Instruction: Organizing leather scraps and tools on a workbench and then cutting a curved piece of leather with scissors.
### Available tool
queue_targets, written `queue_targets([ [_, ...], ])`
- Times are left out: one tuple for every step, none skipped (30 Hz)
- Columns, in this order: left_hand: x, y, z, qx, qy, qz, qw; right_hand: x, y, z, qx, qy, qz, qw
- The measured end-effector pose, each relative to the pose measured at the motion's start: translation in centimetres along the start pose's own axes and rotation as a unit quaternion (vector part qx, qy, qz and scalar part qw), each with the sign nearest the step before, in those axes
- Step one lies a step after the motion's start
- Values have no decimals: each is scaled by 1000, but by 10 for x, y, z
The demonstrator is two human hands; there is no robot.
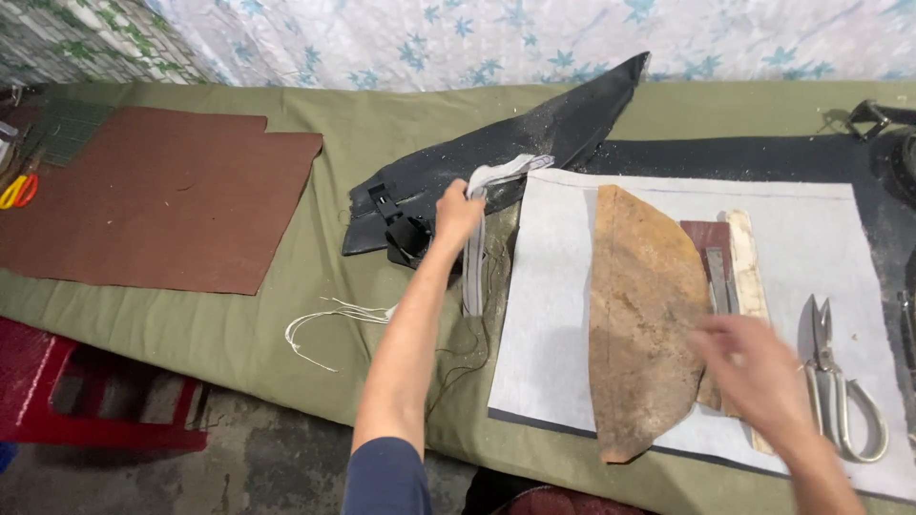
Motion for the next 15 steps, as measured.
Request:
queue_targets([
  [1,3,2,3,0,0,1000,4,20,-15,3,1,-1,1000],
  [1,2,6,-70,-10,-26,997,6,51,-36,60,40,66,995],
  [1,2,14,-141,-22,-52,988,7,84,-55,118,79,135,981],
  [-3,-1,16,-138,-24,-52,989,15,107,-67,122,80,135,980],
  [-6,-2,19,-207,-18,-50,977,20,140,-77,172,90,187,963],
  [-9,-4,23,-275,-12,-49,960,23,172,-87,222,99,237,941],
  [-10,-3,23,-271,-15,-49,961,30,193,-94,226,100,239,939],
  [-11,-4,22,-318,0,-54,947,35,218,-98,244,86,274,926],
  [-13,-4,20,-366,14,-57,929,39,242,-101,260,74,309,912],
  [-20,-6,28,-365,10,-57,929,54,244,-118,262,76,311,910],
  [-28,-8,34,-382,10,-59,922,66,248,-133,294,80,333,893],
  [-35,-10,41,-400,11,-60,915,79,253,-148,325,84,353,873],
  [-48,-18,52,-403,5,-58,913,72,261,-142,323,90,355,872],
  [-61,-26,58,-456,32,-43,888,68,267,-137,354,102,331,869],
  [-74,-35,62,-508,60,-28,859,64,271,-133,383,114,303,865],
])
Point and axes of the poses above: each hand's wrist, its own x-axis towards the middle knuckle, its own z-axis out of the back of the hand, y = z × x, the point moved 8 cm from there along x, towards the middle knuckle, and after that the axes turned 1 degree about z, right-handed, at the moved point
